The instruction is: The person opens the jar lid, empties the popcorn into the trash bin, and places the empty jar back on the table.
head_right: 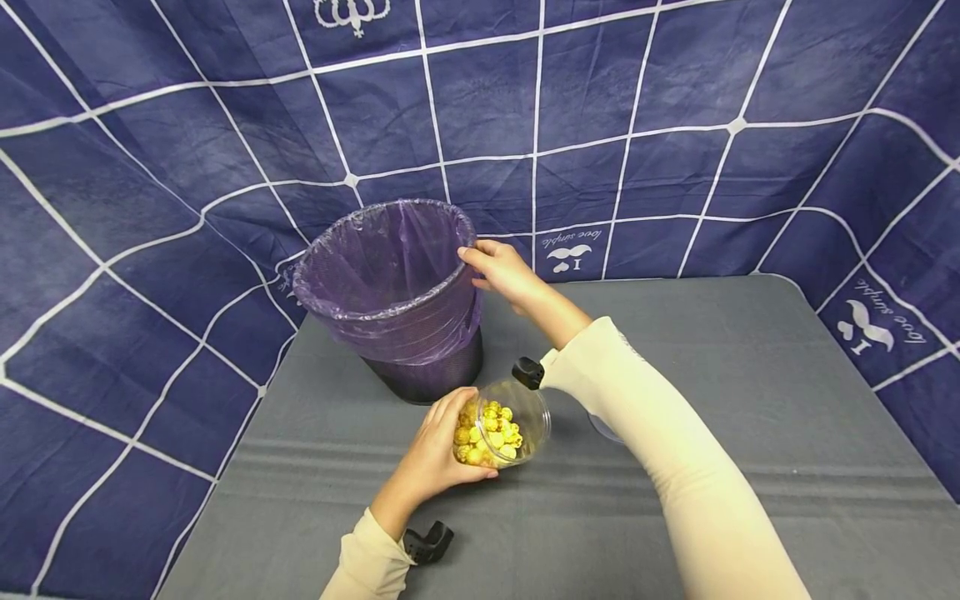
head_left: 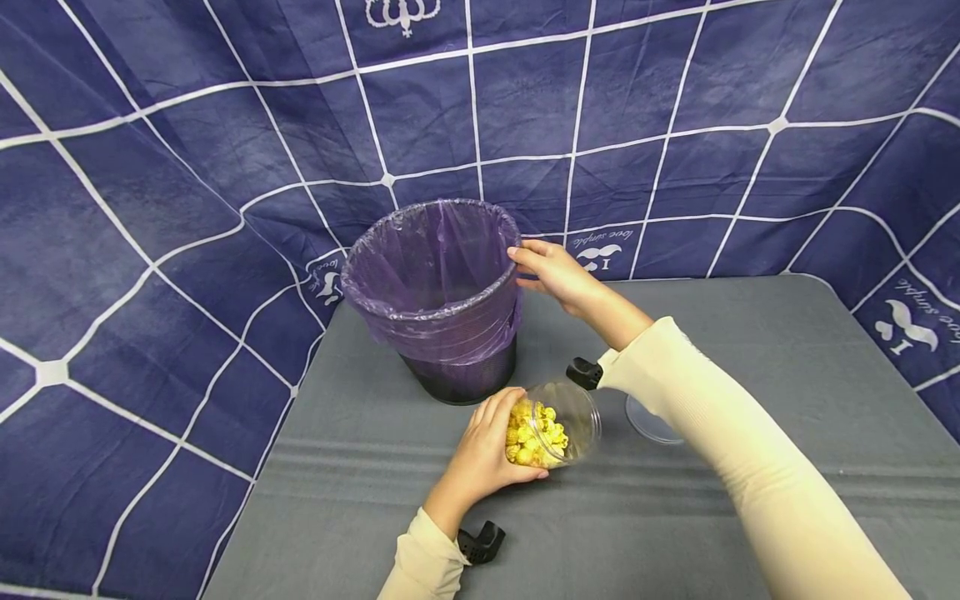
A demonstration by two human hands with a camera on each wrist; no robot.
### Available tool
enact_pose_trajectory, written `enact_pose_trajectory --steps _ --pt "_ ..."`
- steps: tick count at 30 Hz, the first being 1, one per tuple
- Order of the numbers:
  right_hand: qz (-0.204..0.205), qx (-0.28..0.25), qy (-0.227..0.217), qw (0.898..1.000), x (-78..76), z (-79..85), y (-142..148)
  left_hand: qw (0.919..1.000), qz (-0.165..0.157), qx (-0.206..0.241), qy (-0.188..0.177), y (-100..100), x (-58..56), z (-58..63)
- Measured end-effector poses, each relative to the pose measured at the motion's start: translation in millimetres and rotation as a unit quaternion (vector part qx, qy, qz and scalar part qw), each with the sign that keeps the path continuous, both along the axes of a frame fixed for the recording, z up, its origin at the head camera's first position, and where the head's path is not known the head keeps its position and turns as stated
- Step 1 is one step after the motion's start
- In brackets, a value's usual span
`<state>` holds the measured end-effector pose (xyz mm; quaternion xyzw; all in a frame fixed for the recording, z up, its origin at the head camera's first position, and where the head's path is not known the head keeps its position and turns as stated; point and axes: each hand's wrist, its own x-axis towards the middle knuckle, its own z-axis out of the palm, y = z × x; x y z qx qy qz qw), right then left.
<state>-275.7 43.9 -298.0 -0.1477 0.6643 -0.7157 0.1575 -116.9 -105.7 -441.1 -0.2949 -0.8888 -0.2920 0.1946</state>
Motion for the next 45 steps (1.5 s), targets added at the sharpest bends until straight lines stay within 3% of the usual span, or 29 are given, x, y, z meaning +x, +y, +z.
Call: enact_pose_trajectory --steps 16,26,33,37,41,45 --pt "0.012 -0.006 -0.005 1.000 -1.7 0.1 -1 0.9919 0.005 0.117 0.048 -34 10.0 50.0" --pt "0.001 0.009 -0.007 1.000 -0.7 0.6 -1 0.9791 -0.031 0.182 0.085 -41 2.9 101.5" --pt "-0.010 0.027 -0.015 0.999 0.5 2.8 -2 0.9636 -0.062 0.242 0.096 -52 -9.5 139.7" --pt "-0.006 0.019 -0.015 1.000 1.1 3.5 -1 0.9570 -0.058 0.271 0.087 -61 -22.5 162.5" --pt "0.001 0.019 -0.011 1.000 1.1 3.1 0 0.9575 -0.029 0.276 0.078 -70 -36.4 180.2" --pt "-0.001 0.020 -0.010 1.000 1.9 2.9 -1 0.9649 0.001 0.253 0.072 -76 -47.2 195.1"
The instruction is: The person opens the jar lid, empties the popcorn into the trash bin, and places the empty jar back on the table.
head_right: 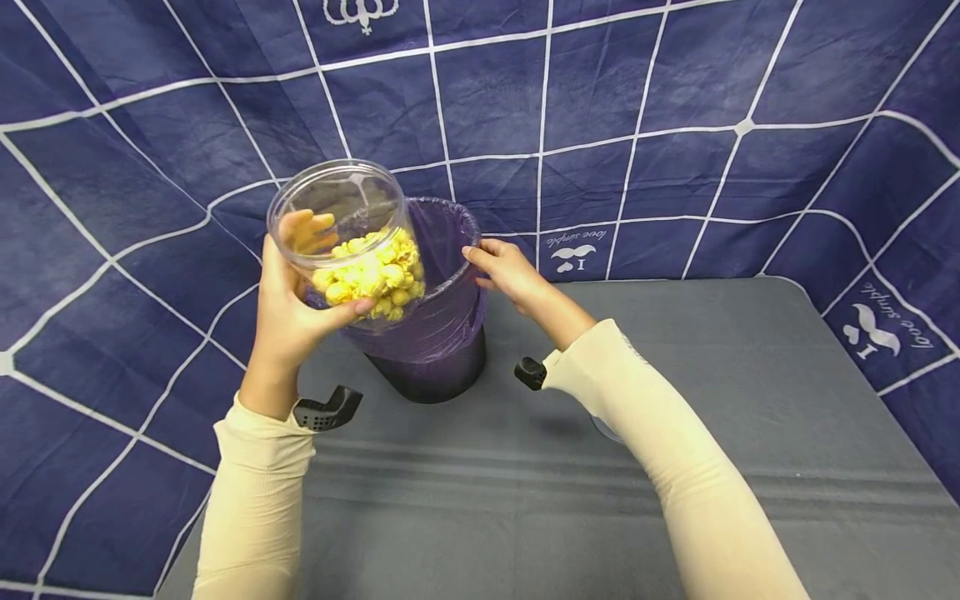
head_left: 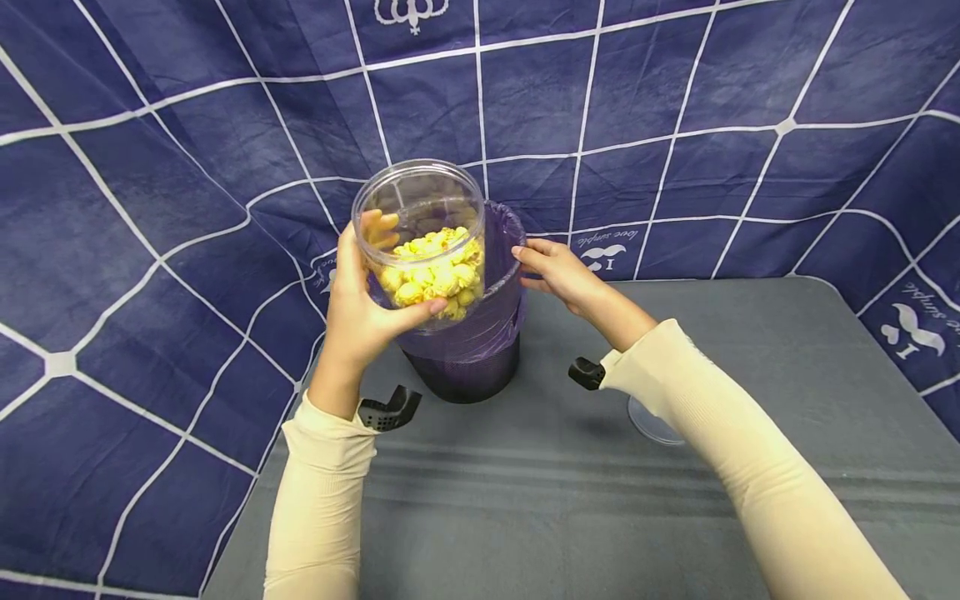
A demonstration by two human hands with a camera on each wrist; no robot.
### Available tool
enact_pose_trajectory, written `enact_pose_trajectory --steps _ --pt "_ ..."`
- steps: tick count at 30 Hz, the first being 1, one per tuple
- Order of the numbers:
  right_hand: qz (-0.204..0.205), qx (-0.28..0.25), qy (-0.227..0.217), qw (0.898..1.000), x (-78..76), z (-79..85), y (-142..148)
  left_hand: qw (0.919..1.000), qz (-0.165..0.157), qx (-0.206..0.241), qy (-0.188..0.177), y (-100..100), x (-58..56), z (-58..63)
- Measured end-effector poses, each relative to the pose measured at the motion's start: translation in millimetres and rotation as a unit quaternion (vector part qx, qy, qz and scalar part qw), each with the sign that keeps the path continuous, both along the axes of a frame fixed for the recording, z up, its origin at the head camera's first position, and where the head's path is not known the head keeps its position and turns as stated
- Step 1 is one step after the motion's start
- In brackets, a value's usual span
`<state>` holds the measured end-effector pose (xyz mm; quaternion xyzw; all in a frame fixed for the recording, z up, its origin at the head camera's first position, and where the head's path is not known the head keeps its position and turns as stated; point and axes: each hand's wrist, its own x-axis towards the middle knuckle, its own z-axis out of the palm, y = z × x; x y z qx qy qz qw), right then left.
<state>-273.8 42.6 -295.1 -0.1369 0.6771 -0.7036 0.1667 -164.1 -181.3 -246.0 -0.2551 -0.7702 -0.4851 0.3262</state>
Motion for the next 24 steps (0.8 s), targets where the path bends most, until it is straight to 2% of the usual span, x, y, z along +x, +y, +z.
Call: enact_pose_trajectory --steps 7,9,11,13,15,18,21,24 --pt "-0.006 -0.003 0.002 1.000 -0.4 -0.9 -2 0.9983 0.040 -0.009 -0.042 -11 -21.2 19.2" --pt "-0.006 -0.007 0.002 1.000 -1.1 -1.2 -3 0.9972 0.050 -0.014 -0.055 -13 -26.3 28.1" --pt "-0.006 -0.011 0.001 1.000 -1.4 -1.4 -3 0.9953 0.063 -0.026 -0.069 -13 -27.1 39.5" --pt "-0.006 -0.013 0.001 1.000 -1.4 -1.9 -2 0.9914 0.083 -0.051 -0.088 -16 -34.7 46.0" --pt "-0.008 -0.015 0.001 1.000 -1.4 -2.8 -2 0.9858 0.104 -0.084 -0.101 -20 -43.7 50.3" --pt "-0.007 -0.016 0.002 1.000 -1.3 -3.7 -1 0.9749 0.131 -0.135 -0.119 -28 -64.4 50.7" --pt "-0.006 -0.011 0.003 1.000 -1.4 -3.7 -1 0.9646 0.140 -0.177 -0.137 -30 -73.4 56.2" --pt "-0.004 -0.009 0.004 1.000 -1.6 -3.6 0 0.9510 0.142 -0.225 -0.158 -31 -80.9 60.9"
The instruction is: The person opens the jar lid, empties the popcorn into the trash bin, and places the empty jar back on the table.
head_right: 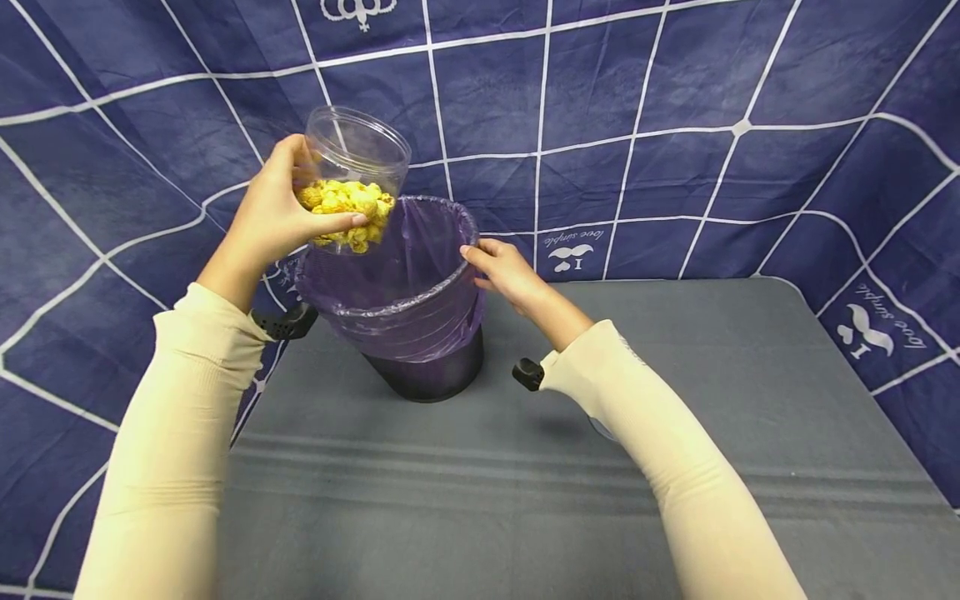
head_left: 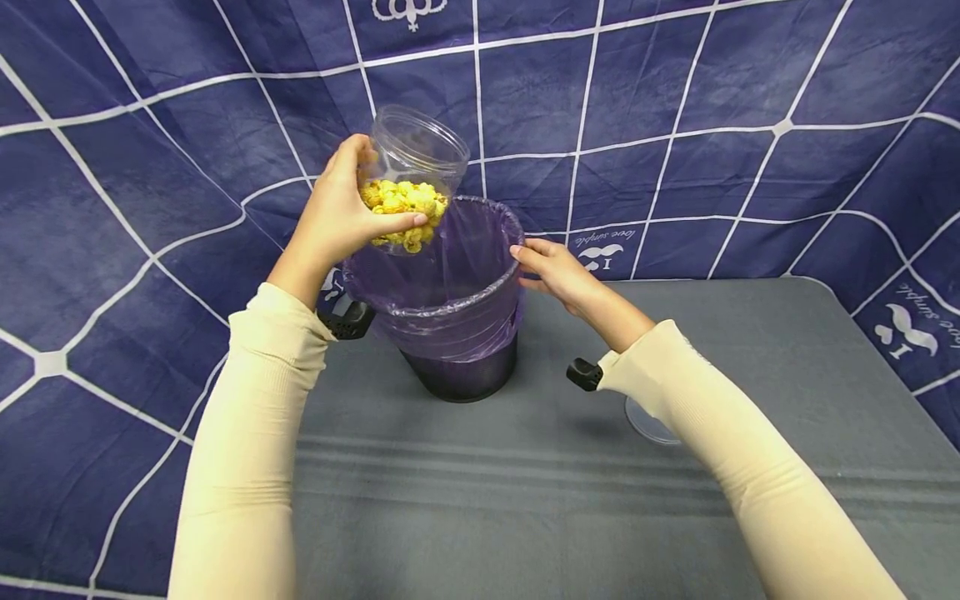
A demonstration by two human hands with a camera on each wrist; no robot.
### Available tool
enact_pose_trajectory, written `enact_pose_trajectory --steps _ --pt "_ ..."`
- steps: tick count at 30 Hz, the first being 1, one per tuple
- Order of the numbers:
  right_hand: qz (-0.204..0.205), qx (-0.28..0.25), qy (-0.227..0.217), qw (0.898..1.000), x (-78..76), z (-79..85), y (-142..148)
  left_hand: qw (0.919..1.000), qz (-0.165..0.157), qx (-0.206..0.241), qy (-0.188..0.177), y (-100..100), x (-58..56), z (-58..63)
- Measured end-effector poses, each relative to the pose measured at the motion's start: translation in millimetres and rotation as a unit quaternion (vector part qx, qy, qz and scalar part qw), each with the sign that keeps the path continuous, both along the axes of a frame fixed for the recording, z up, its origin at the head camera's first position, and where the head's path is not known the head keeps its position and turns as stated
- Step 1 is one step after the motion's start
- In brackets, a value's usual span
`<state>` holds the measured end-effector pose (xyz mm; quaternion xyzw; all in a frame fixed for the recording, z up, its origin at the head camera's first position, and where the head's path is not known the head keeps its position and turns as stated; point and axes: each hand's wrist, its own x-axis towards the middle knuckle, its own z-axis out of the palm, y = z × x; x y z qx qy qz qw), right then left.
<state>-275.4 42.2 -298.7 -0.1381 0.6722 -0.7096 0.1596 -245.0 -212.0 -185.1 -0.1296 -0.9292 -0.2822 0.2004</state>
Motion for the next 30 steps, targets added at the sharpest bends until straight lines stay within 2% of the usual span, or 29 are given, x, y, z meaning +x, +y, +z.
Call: enact_pose_trajectory --steps 3,7,12,17,19,22,28,30 --pt "0.000 -0.002 0.001 1.000 0.3 0.3 1 0.9977 0.002 -0.065 -0.020 0 -6.6 4.7" --pt "0.001 -0.006 0.003 1.000 0.5 -0.3 2 0.9883 0.003 -0.149 -0.033 1 -13.9 8.6" --pt "0.000 0.002 0.005 1.000 0.4 -1.0 1 0.9634 0.001 -0.265 -0.038 2 -19.0 12.0" --pt "-0.003 0.006 0.011 1.000 0.3 -1.1 1 0.9370 -0.018 -0.349 -0.005 6 -18.5 14.1" --pt "-0.004 0.007 0.011 1.000 0.5 -1.2 0 0.9243 -0.024 -0.380 0.020 8 -17.2 14.3" --pt "-0.006 0.009 0.007 1.000 0.5 -1.1 0 0.9010 -0.034 -0.427 0.070 11 -15.2 12.8" --pt "-0.007 0.011 0.006 1.000 0.1 -0.8 0 0.8393 -0.066 -0.497 0.210 12 -12.4 6.4" --pt "-0.008 0.010 0.007 1.000 0.2 -0.4 0 0.8228 -0.073 -0.506 0.248 12 -12.3 5.2"
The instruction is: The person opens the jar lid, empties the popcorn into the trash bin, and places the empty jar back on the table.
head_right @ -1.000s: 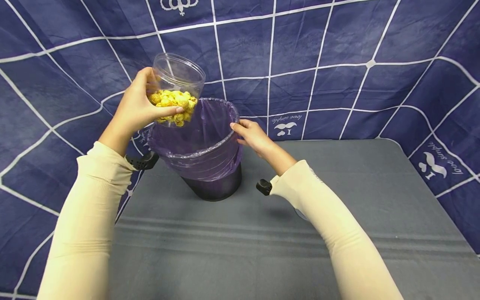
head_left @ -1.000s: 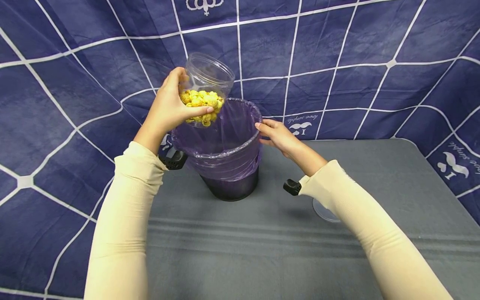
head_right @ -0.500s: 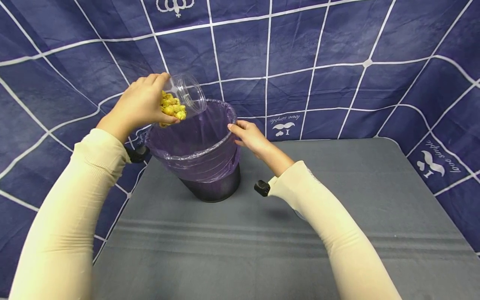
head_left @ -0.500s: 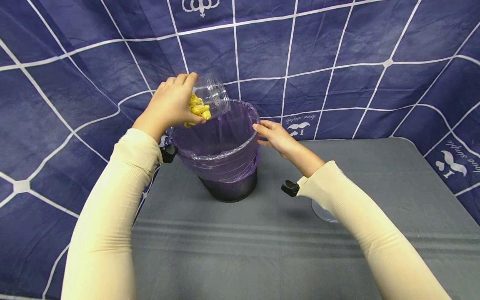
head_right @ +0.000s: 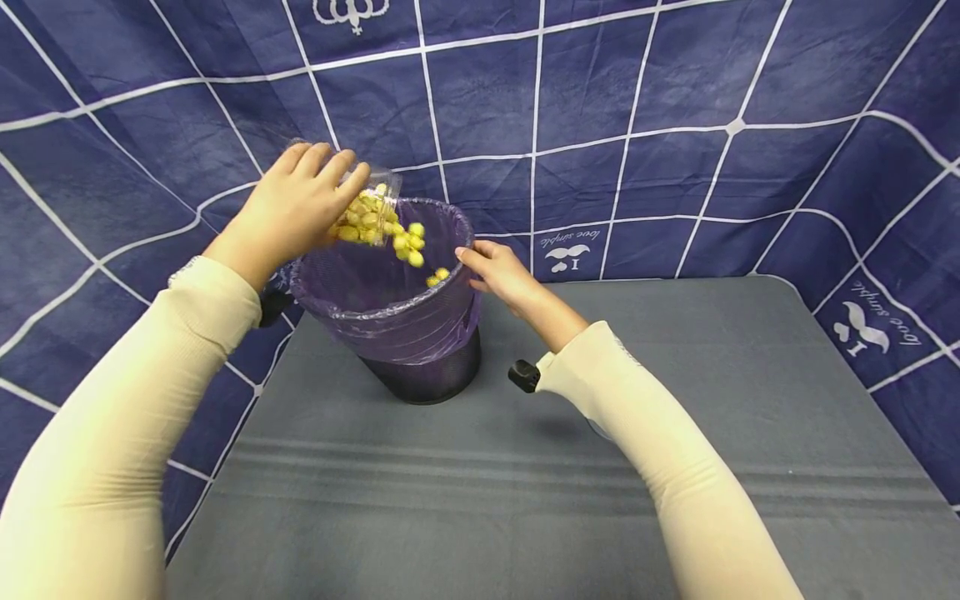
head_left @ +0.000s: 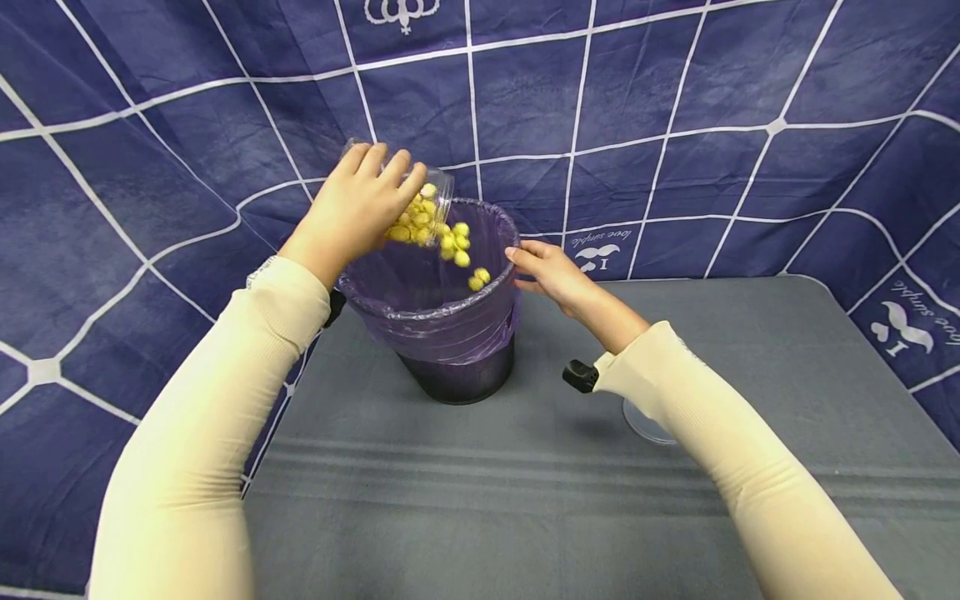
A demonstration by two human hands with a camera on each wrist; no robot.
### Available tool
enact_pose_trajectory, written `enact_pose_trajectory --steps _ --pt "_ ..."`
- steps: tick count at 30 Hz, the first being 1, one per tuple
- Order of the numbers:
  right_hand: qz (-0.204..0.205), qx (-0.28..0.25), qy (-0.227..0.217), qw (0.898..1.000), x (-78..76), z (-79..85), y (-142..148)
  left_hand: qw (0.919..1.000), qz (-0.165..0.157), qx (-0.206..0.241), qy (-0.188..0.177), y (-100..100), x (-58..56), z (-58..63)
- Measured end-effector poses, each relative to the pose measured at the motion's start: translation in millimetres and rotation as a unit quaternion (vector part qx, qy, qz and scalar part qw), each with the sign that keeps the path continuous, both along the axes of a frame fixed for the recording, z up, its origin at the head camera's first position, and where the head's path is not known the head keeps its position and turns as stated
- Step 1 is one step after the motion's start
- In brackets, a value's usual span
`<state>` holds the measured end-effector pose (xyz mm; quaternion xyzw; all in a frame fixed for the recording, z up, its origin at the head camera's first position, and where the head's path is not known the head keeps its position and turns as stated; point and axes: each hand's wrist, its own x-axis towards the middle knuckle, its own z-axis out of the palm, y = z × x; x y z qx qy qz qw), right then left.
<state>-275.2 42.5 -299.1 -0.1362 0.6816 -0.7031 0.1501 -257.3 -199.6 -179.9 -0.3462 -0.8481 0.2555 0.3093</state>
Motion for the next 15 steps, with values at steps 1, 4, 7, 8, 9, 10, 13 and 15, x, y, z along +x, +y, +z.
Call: enact_pose_trajectory --steps 1,4,7,8,9,10,13,15 --pt "-0.001 0.000 0.001 1.000 0.0 0.1 -0.1 0.9998 -0.014 -0.003 0.016 0.0 0.0 -0.4" --pt "0.000 -0.001 0.004 1.000 -0.4 0.2 0.0 0.9973 -0.045 -0.012 0.056 0.0 0.1 -1.4" --pt "0.001 -0.003 0.005 1.000 -0.6 0.1 0.2 0.9925 -0.064 -0.044 0.095 0.6 0.5 -1.2" --pt "0.002 -0.004 0.005 1.000 -0.5 0.0 0.4 0.9906 -0.065 -0.060 0.104 1.0 0.6 -0.7" --pt "0.002 -0.006 0.005 1.000 -0.6 -0.4 0.5 0.9884 -0.067 -0.076 0.113 1.3 0.7 -0.2" --pt "0.002 -0.010 0.004 1.000 -0.7 -0.7 0.5 0.9863 -0.066 -0.094 0.119 1.6 1.0 0.4" --pt "0.003 -0.015 0.004 1.000 -1.1 -2.0 0.2 0.9796 -0.059 -0.144 0.128 1.9 2.7 2.0" --pt "0.002 -0.019 0.003 1.000 -0.8 -2.3 -0.1 0.9766 -0.057 -0.162 0.130 1.6 3.5 1.8"
